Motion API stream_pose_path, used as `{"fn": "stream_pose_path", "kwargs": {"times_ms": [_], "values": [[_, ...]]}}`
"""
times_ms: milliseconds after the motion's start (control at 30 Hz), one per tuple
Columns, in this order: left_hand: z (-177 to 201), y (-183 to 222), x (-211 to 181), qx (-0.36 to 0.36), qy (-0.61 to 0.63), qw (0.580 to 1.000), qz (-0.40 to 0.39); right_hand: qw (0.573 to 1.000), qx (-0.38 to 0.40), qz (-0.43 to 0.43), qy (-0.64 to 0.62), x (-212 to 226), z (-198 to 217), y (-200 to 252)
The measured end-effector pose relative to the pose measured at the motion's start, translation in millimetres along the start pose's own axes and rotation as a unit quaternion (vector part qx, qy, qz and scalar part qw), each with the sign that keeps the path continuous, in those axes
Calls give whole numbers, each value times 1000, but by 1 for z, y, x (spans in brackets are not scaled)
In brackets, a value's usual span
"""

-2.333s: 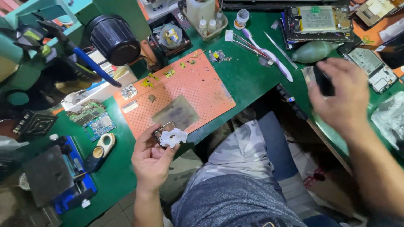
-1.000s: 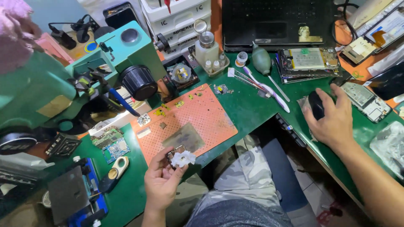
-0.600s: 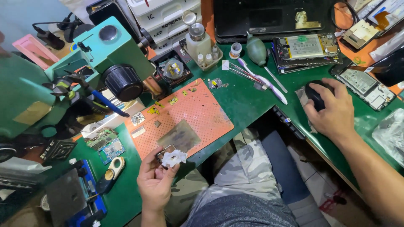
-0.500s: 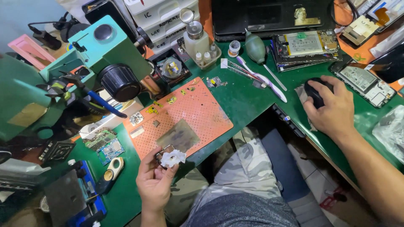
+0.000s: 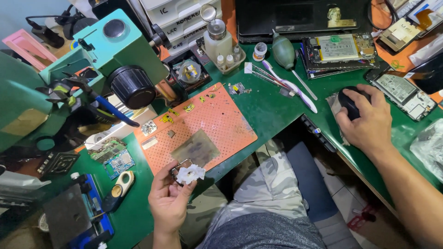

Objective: Cleaning a mobile phone motherboard with a toothbrush and cloth before performing precision soldering on the components.

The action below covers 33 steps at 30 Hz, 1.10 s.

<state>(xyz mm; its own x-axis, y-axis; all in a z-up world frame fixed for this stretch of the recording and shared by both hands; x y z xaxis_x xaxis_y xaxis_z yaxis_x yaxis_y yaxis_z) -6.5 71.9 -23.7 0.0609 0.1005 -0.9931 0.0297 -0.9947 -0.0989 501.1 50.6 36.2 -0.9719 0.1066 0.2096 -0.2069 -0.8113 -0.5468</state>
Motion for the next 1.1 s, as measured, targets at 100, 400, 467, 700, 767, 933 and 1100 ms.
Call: {"fn": "stream_pose_path", "kwargs": {"times_ms": [100, 400, 467, 700, 767, 933, 1100], "values": [[0, 0, 3, 6, 15, 1000, 10, 1000, 13, -6, -3, 1, -1, -2], [-1, 0, -4, 8, -22, 1000, 11, 1000, 0, 14, -3, 3, 0, -2], [-1, 0, -3, 7, -17, 1000, 12, 1000, 0, 15, -2, 1, -2, -1], [-4, -2, -6, 19, -17, 1000, -3, 1000, 2, 16, 1, 2, -1, -1], [-2, -1, -4, 17, -16, 1000, 2, 1000, 12, 8, 5, 4, 1, -3], [-2, -2, 1, 7, 6, 1000, 17, 1000, -1, 25, 15, 5, 0, -4], [-6, -4, -14, 17, 5, 1000, -14, 983, -80, 105, 128, 32, 18, -5]]}}
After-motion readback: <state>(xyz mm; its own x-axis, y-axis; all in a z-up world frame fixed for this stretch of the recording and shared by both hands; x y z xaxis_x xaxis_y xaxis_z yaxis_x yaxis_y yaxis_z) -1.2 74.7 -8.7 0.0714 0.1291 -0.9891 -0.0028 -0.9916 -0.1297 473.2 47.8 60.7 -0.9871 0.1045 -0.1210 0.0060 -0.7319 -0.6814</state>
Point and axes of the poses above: each hand's wrist, its own y-axis away from the middle knuckle, its own z-axis out of the back of the hand, x = y × z, the point moved 8 cm from there along -y, towards the middle knuckle, and after that the axes turned 2 degrees about -z, right-handed, at the moved point
